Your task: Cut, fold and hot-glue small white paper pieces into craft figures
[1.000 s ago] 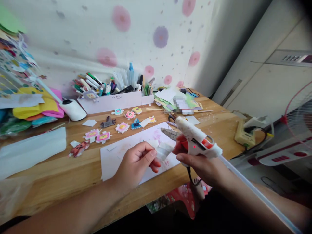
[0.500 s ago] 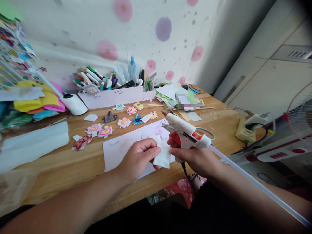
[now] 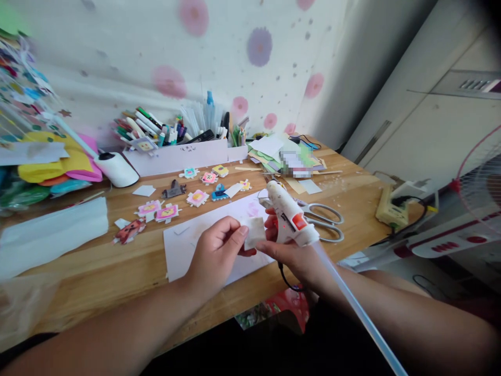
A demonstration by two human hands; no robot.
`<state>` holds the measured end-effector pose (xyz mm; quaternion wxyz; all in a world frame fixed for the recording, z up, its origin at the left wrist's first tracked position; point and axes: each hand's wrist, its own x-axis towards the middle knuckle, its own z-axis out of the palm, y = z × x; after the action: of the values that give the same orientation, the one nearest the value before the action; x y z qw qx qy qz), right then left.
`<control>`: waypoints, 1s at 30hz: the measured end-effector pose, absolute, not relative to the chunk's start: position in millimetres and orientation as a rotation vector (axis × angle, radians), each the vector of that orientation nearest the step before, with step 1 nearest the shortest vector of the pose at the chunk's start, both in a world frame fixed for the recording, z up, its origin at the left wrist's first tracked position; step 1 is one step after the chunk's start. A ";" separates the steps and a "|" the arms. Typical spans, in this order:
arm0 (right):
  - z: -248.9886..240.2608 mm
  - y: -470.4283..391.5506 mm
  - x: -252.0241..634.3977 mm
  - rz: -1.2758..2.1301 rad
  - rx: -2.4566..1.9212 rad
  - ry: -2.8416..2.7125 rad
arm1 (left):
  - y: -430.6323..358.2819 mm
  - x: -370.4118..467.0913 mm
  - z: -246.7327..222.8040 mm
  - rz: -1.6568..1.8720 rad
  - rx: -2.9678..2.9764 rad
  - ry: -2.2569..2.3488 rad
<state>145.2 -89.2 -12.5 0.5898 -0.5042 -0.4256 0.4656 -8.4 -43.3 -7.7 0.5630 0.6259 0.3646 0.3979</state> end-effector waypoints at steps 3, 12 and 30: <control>-8.1 -86.9 144.0 1.045 -1.236 -1.026 | -44.1 -8.8 -6.0 0.942 1.521 0.862; 7.7 -86.5 158.1 0.946 -1.473 -1.026 | -38.4 -8.1 -12.0 0.967 1.341 0.843; -4.8 -86.9 151.6 1.035 -1.237 -0.974 | -41.3 -10.1 -9.5 0.921 1.427 0.885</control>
<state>151.6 -86.9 -4.8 0.5881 -0.5311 -0.4179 0.4444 -10.1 -41.3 -9.5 0.5754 0.6094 0.3778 0.3935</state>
